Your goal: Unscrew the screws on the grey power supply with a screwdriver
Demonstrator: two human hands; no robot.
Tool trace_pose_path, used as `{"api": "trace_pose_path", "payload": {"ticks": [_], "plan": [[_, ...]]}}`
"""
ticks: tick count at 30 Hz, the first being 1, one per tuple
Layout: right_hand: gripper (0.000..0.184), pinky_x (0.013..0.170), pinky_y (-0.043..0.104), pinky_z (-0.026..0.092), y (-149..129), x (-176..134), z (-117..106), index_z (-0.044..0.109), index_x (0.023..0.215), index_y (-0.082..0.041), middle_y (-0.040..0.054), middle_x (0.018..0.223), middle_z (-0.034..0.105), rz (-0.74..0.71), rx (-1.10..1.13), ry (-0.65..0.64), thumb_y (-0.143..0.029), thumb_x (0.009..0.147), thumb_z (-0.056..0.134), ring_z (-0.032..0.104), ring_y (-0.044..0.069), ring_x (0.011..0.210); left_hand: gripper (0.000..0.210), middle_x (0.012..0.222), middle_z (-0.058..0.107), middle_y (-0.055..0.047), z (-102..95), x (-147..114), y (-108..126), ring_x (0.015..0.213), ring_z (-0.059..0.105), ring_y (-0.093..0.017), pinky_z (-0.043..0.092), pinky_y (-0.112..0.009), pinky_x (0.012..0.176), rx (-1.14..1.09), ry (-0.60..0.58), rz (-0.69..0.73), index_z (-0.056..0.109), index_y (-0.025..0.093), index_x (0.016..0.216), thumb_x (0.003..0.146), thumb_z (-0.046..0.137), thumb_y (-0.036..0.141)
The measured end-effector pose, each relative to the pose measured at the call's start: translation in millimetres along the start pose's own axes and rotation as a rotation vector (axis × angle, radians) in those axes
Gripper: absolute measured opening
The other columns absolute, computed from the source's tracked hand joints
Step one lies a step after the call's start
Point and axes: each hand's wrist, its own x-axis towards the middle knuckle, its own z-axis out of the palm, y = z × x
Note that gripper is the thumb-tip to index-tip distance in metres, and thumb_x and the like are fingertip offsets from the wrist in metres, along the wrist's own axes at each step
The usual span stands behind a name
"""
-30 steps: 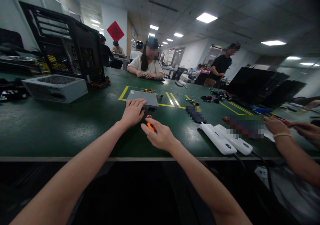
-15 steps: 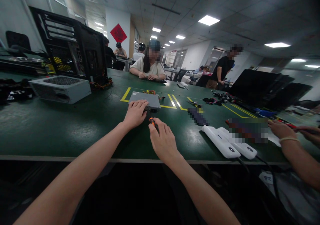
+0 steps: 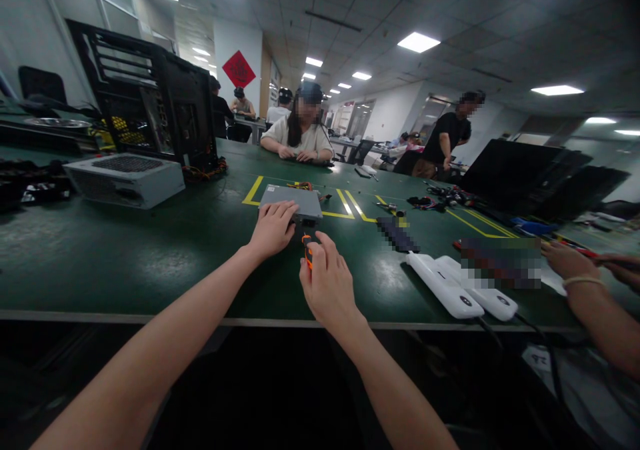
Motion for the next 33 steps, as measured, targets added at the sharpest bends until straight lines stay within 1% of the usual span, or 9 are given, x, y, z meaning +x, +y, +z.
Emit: {"api": "trace_pose_path", "payload": {"ticks": [3,7,11,13,15,19,21,25,33], "plan": [[0.022,0.077,0.031,0.047,3,0,4,0.055,0.107,-0.016,0.0107,0.111,0.061,-0.013,0.018,0.04,-0.02,0.093,0.038,0.06,0.018,0.092,0.044,0.136,0.049,-0.008,-0.8,0,0,0.126,0.04,-0.025,0.026,-0.043,0.104,-0.01,-0.005,0.0,0.046,0.019,0.129,0.085,0.042,0.024],[0.021,0.066,0.028,0.047,8,0,2,0.058,0.101,-0.019,0.0066,0.094,0.063,0.104,0.014,0.046,-0.026,0.094,0.039,0.061,0.016,0.075,0.044,0.135,0.05,-0.009,-2.3,-1,0,0.126,0.041,-0.025,0.027,-0.043,0.103,-0.01,0.004,0.017,0.046,0.018,0.128,0.084,0.042,0.023],[0.024,0.077,0.034,0.05,1,-4,-3,0.053,0.112,-0.015,0.0139,0.114,0.056,0.101,0.032,-0.049,-0.02,0.091,0.042,0.059,0.021,0.096,0.045,0.136,0.049,-0.009,-2.2,0,1,0.126,0.041,-0.025,0.027,-0.044,0.103,-0.009,-0.004,0.006,0.046,0.02,0.129,0.084,0.042,0.023],[0.027,0.078,0.034,0.05,-4,-6,-3,0.051,0.115,-0.015,0.0144,0.119,0.055,0.057,0.014,-0.096,-0.014,0.09,0.041,0.059,0.021,0.097,0.045,0.136,0.049,-0.008,-1.9,0,1,0.126,0.041,-0.025,0.027,-0.045,0.103,-0.011,-0.006,0.002,0.046,0.021,0.129,0.084,0.042,0.022],[0.024,0.071,0.031,0.05,-6,-6,-1,0.051,0.113,-0.016,0.0127,0.112,0.059,0.066,-0.009,-0.1,-0.016,0.091,0.04,0.062,0.019,0.087,0.045,0.136,0.049,-0.008,-1.8,0,1,0.126,0.041,-0.025,0.027,-0.044,0.103,-0.012,-0.004,0.004,0.046,0.02,0.129,0.084,0.042,0.022],[0.022,0.058,0.028,0.048,-6,-4,1,0.054,0.104,-0.015,0.0088,0.091,0.064,0.229,-0.008,-0.046,-0.031,0.093,0.042,0.063,0.017,0.068,0.043,0.135,0.049,-0.009,-2.7,-1,2,0.125,0.041,-0.025,0.026,-0.043,0.103,-0.009,0.0,0.007,0.046,0.019,0.128,0.085,0.042,0.023],[0.022,0.063,0.03,0.05,-7,-4,0,0.053,0.106,-0.014,0.0119,0.101,0.063,0.25,0.03,-0.042,-0.029,0.093,0.042,0.064,0.02,0.078,0.043,0.135,0.049,-0.009,-3.2,-1,2,0.125,0.041,-0.024,0.027,-0.043,0.103,0.0,-0.003,0.008,0.046,0.019,0.128,0.085,0.042,0.023],[0.027,0.08,0.035,0.051,-15,-7,4,0.05,0.114,-0.013,0.0164,0.125,0.052,0.146,0.094,-0.038,-0.013,0.09,0.039,0.059,0.022,0.103,0.043,0.136,0.049,-0.008,-3.1,0,2,0.126,0.041,-0.024,0.026,-0.042,0.103,-0.002,0.002,0.008,0.047,0.019,0.127,0.085,0.042,0.022],[0.024,0.07,0.03,0.054,-19,-9,20,0.054,0.11,-0.016,0.014,0.115,0.056,0.232,0.21,0.082,-0.022,0.093,0.039,0.063,0.018,0.09,0.043,0.136,0.049,-0.009,-4.2,0,3,0.126,0.041,-0.025,0.026,-0.043,0.104,-0.003,-0.008,0.001,0.046,0.019,0.128,0.085,0.041,0.023]]}}
